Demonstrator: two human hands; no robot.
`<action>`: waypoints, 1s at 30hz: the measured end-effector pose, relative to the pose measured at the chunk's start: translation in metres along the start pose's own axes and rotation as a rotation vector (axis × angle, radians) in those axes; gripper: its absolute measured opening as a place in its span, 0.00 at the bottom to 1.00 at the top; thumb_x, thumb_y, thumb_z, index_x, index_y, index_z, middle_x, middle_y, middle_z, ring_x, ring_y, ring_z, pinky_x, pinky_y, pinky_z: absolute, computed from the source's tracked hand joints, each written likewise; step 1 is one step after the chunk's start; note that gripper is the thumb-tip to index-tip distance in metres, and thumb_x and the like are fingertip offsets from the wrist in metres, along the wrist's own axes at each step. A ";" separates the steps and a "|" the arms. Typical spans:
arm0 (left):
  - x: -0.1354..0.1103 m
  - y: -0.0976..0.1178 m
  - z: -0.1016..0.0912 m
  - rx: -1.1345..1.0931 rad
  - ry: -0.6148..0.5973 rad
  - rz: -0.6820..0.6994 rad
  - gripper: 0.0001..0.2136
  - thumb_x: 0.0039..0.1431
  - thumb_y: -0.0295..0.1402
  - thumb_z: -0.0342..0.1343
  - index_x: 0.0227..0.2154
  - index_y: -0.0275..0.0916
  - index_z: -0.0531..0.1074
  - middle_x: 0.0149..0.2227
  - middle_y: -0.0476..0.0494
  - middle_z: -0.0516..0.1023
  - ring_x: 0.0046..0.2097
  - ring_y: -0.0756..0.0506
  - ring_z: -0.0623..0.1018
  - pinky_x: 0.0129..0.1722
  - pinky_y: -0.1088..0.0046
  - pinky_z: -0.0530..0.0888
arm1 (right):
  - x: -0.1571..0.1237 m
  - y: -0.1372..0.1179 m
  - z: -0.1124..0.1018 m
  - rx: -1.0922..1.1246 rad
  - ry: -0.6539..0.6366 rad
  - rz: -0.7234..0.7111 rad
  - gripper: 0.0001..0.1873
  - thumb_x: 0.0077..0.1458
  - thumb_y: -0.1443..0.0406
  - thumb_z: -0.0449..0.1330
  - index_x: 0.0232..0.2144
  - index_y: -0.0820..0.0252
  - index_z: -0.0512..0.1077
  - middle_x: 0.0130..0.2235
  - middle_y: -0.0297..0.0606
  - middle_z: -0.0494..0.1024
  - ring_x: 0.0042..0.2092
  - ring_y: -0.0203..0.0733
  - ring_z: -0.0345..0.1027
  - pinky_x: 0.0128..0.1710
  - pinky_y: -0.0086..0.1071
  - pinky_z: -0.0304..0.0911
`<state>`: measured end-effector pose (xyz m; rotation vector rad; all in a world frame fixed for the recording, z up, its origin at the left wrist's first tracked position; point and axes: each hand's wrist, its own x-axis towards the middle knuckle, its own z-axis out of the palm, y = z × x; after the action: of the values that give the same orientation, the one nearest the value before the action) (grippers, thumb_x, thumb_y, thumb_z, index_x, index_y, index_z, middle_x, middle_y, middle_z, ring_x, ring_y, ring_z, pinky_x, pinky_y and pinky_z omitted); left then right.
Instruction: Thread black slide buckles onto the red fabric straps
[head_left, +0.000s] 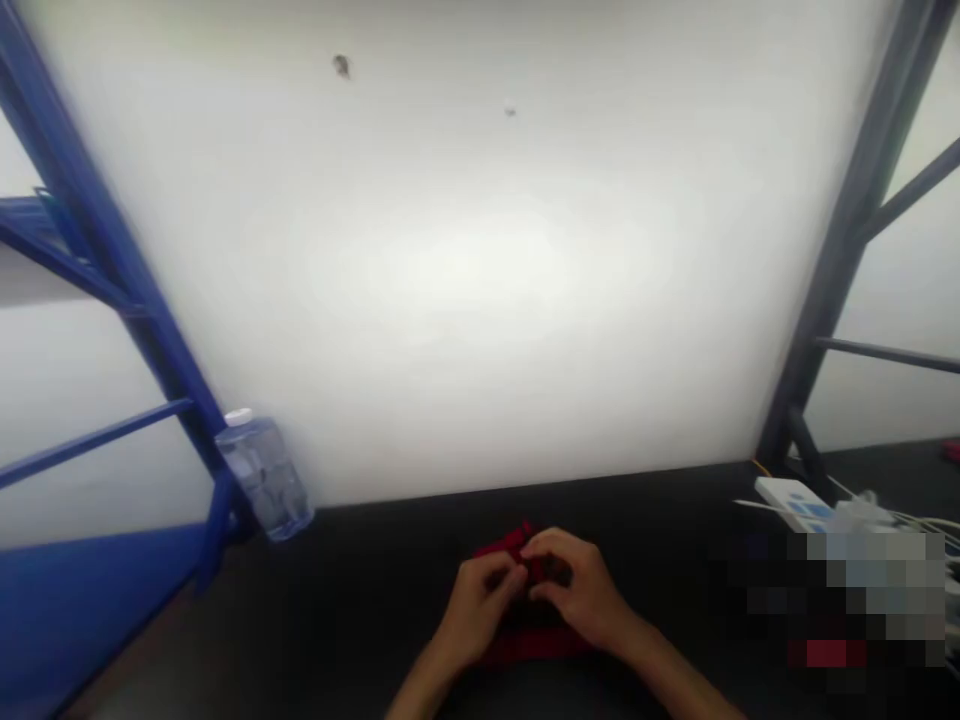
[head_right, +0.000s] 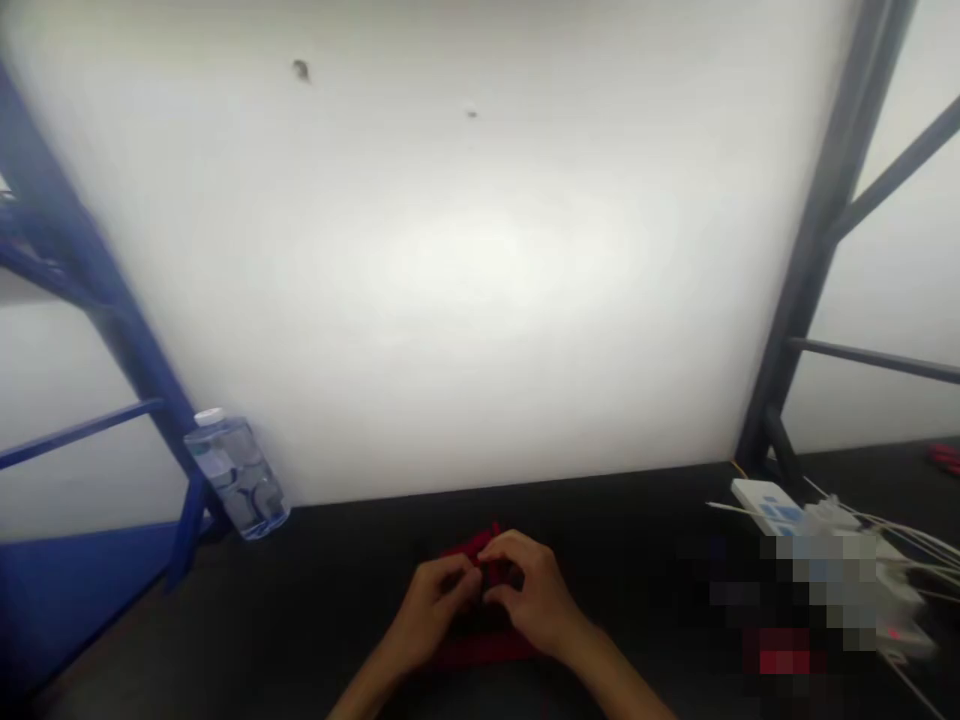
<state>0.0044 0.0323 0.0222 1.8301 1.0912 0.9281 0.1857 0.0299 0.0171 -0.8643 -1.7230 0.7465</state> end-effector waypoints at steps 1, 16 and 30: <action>-0.001 0.002 0.000 0.031 0.002 0.020 0.18 0.62 0.43 0.52 0.23 0.35 0.71 0.22 0.49 0.70 0.26 0.49 0.67 0.27 0.76 0.61 | 0.000 0.000 0.000 -0.011 0.000 -0.007 0.19 0.41 0.78 0.62 0.36 0.56 0.76 0.39 0.36 0.78 0.38 0.42 0.71 0.35 0.32 0.68; -0.002 0.004 0.002 0.049 -0.002 0.027 0.18 0.64 0.44 0.48 0.25 0.37 0.68 0.24 0.50 0.67 0.27 0.49 0.67 0.27 0.76 0.62 | 0.001 0.000 -0.001 0.128 0.062 0.113 0.13 0.46 0.72 0.65 0.37 0.59 0.77 0.39 0.39 0.81 0.39 0.45 0.75 0.42 0.36 0.71; -0.002 0.006 -0.003 0.189 0.166 0.113 0.09 0.52 0.38 0.62 0.31 0.39 0.68 0.32 0.48 0.72 0.35 0.45 0.69 0.36 0.73 0.65 | 0.000 -0.006 -0.001 0.059 0.087 0.096 0.07 0.48 0.70 0.64 0.33 0.58 0.77 0.35 0.38 0.81 0.37 0.44 0.75 0.40 0.35 0.70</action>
<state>0.0031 0.0295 0.0279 2.0141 1.2229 1.0905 0.1852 0.0270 0.0224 -0.9302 -1.5837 0.8079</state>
